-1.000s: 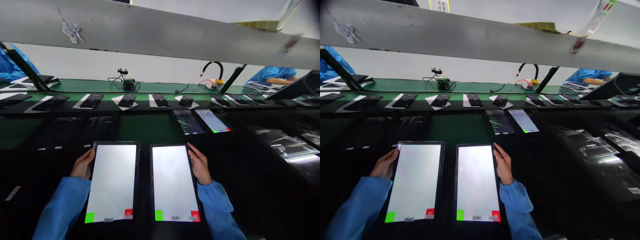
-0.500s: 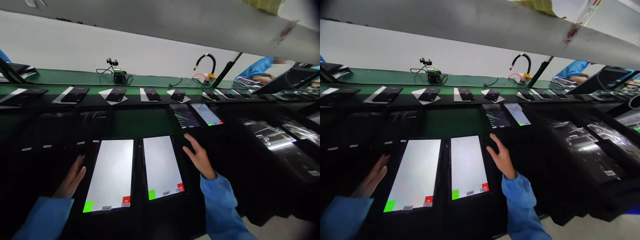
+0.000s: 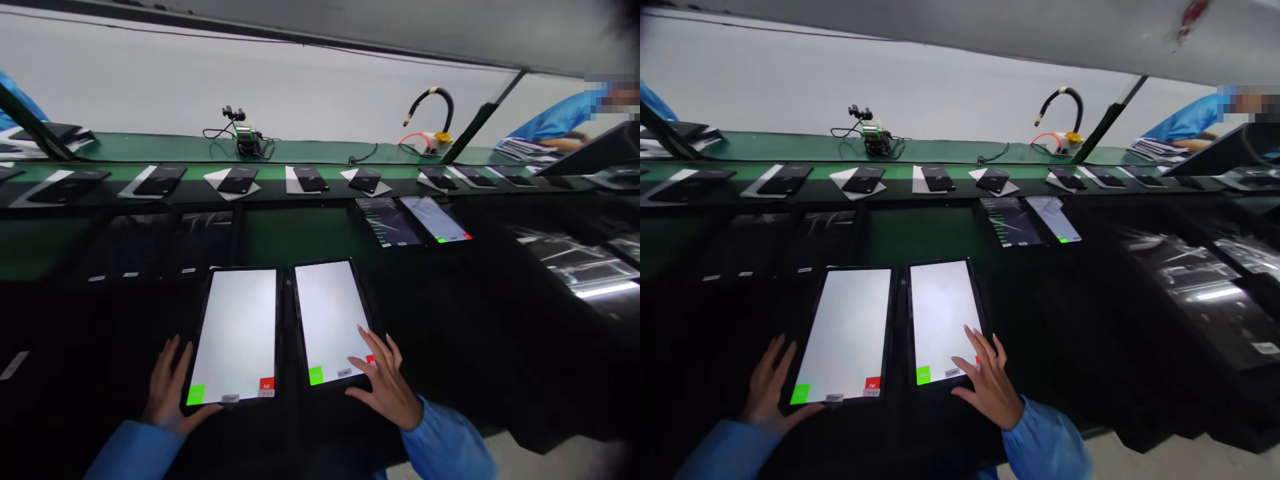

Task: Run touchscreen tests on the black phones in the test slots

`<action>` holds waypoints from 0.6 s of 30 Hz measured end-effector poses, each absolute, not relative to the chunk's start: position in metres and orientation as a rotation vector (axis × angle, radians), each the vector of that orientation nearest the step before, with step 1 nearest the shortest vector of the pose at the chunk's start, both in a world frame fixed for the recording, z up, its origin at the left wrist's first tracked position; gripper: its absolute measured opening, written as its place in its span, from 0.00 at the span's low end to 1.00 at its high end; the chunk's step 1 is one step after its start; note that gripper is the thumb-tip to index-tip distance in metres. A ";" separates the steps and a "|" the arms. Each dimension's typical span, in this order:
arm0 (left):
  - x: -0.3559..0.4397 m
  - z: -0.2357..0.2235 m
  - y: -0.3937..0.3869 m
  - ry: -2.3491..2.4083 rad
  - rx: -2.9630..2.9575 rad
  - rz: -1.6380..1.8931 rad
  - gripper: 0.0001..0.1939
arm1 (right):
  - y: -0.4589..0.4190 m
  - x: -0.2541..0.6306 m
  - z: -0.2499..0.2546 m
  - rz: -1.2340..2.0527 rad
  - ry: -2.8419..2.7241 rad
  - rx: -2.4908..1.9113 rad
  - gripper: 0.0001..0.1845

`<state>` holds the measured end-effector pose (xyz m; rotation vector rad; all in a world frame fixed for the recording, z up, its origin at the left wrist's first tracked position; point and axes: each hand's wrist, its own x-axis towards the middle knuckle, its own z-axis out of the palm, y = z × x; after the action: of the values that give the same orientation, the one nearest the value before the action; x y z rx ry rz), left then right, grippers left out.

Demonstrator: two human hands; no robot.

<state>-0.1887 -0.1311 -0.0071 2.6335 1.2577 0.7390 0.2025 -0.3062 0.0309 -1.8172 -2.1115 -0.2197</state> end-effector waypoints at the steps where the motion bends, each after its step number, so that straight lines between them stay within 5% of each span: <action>1: -0.187 -0.005 -0.135 1.193 2.764 0.713 0.58 | -0.306 0.203 0.031 -0.256 -2.122 -1.794 0.22; 4: -0.181 0.001 -0.146 1.061 2.986 0.690 0.58 | -0.306 0.204 0.032 -0.305 -2.170 -1.755 0.17; 12: -0.168 0.015 -0.154 0.848 3.034 0.936 0.14 | -0.305 0.203 0.039 -0.416 -2.243 -1.722 0.05; 18: -0.162 0.011 -0.159 0.789 2.915 1.134 0.02 | -0.304 0.194 0.030 -0.363 -2.122 -1.600 0.05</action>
<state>-0.1616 -0.1594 0.0110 2.9153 0.7895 1.1336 0.1942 -0.3038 0.0296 -1.6002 -2.1223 -0.3633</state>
